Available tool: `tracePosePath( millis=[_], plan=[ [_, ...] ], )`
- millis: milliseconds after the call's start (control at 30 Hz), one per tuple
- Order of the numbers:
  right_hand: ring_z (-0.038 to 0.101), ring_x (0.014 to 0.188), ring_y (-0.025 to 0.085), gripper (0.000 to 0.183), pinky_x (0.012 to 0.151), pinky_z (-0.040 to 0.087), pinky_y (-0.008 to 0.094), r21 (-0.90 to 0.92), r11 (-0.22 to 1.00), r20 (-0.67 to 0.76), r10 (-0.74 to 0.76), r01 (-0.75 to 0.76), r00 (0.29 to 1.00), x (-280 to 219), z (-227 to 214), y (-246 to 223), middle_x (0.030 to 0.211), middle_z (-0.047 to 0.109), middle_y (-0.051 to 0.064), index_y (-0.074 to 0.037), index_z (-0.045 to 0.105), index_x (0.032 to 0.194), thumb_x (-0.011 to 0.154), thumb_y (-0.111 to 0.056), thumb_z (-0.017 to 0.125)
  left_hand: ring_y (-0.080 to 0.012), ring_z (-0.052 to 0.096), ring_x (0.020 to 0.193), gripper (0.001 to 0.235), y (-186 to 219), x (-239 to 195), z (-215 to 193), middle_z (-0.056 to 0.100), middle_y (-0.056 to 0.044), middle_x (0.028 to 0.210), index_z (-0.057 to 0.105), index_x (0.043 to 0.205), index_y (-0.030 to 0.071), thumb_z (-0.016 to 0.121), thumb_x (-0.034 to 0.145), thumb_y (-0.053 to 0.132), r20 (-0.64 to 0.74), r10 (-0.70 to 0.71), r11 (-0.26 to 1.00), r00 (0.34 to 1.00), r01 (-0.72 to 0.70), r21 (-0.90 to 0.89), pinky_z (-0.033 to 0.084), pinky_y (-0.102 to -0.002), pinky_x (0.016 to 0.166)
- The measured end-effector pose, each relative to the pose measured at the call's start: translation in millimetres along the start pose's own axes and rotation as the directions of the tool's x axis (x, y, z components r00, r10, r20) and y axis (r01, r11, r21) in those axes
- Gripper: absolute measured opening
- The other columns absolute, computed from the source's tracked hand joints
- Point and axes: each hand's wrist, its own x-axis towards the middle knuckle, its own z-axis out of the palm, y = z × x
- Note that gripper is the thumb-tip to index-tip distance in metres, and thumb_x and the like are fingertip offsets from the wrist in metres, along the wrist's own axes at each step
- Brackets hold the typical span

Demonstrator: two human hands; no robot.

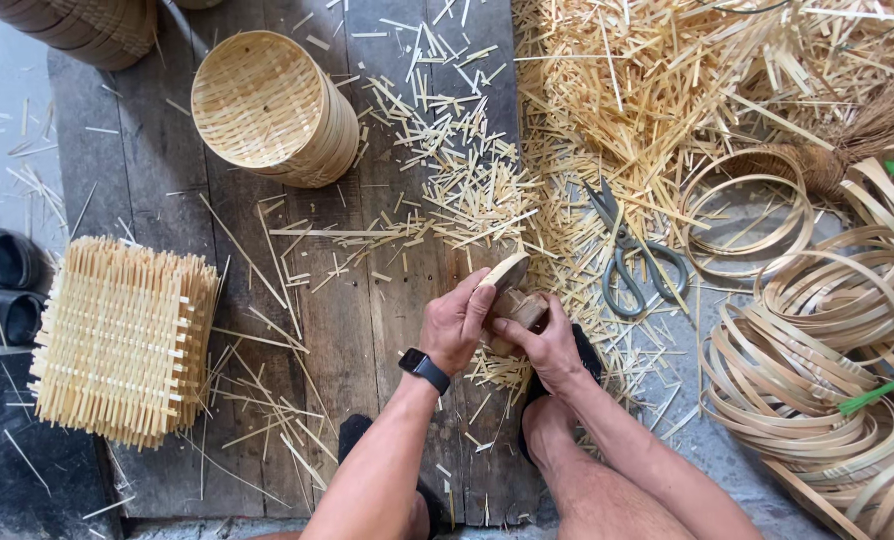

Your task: The person assembles small round bamboo baskets by placing a pre-woven square mat over a circular wooden form, trimming the excess mat with shears, and then stacking the finished basket. The process is repeated for multiple units.

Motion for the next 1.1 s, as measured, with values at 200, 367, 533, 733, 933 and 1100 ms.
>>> tracePosePath(
  millis=[200,367,533,733,933,1100],
  plan=[
    [0.069,0.087,0.026,0.053,0.07,0.062,0.045,0.429,0.897,0.298,-0.027,-0.109,0.954,-13,-37,-1,0.102,0.068,0.014,0.001,0.054,0.126,0.083,-0.026,0.068,-0.0345,0.048,0.057,0.076,-103,26,-46,0.06,-0.033,0.076,0.078,0.101,-0.005,0.046,0.115,0.063,-0.27,-0.443,0.895,0.855,0.438,-0.083,0.041,-0.05,0.061],
    [0.07,0.083,0.025,0.052,0.069,0.062,0.042,0.472,0.869,0.28,0.011,-0.148,0.96,-27,-46,11,0.099,0.07,0.015,-0.001,0.056,0.129,0.084,-0.025,0.061,-0.0114,0.065,0.108,0.055,-161,9,-48,0.067,-0.004,0.124,0.06,0.133,0.006,0.051,0.106,0.053,-0.334,-0.59,0.669,0.735,0.214,-0.712,0.053,-0.028,0.092],
    [0.069,0.081,0.026,0.052,0.07,0.062,0.042,0.409,0.908,0.256,-0.015,-0.094,0.967,-30,-47,25,0.098,0.07,0.017,0.006,0.055,0.128,0.085,-0.022,0.064,-0.0289,0.062,0.111,0.04,-150,-26,-33,0.068,-0.019,0.13,0.058,0.132,-0.002,0.056,0.106,0.028,-0.199,-0.67,0.611,0.716,0.379,-0.695,0.054,-0.048,0.096],
    [0.07,0.084,0.024,0.057,0.071,0.062,0.041,0.363,0.923,0.236,0.039,-0.125,0.971,-27,-48,26,0.102,0.069,0.015,0.002,0.053,0.13,0.08,-0.022,0.066,-0.0386,0.044,0.137,0.06,-107,-47,-52,0.057,-0.02,0.143,0.059,0.137,0.009,0.059,0.078,0.0,-0.229,0.081,0.819,0.97,0.067,0.57,0.035,-0.05,0.116],
    [0.07,0.086,0.025,0.061,0.072,0.061,0.04,0.418,0.9,0.291,-0.004,-0.123,0.957,-25,-50,27,0.105,0.068,0.016,0.004,0.051,0.134,0.082,-0.023,0.067,-0.0294,0.046,0.145,0.052,-112,-31,-88,0.059,-0.014,0.149,0.061,0.137,0.01,0.062,0.087,-0.005,0.526,0.392,0.422,0.755,-0.656,0.626,0.034,-0.044,0.122],
    [0.071,0.085,0.027,0.06,0.071,0.061,0.041,0.419,0.897,0.28,0.02,-0.141,0.96,-24,-54,32,0.104,0.069,0.017,0.003,0.05,0.134,0.083,-0.025,0.064,-0.0279,0.06,0.128,0.041,-81,28,-127,0.067,-0.014,0.135,0.069,0.13,0.007,0.061,0.092,-0.007,0.617,0.541,0.232,0.571,-0.807,0.544,0.054,-0.041,0.101]
  ],
)
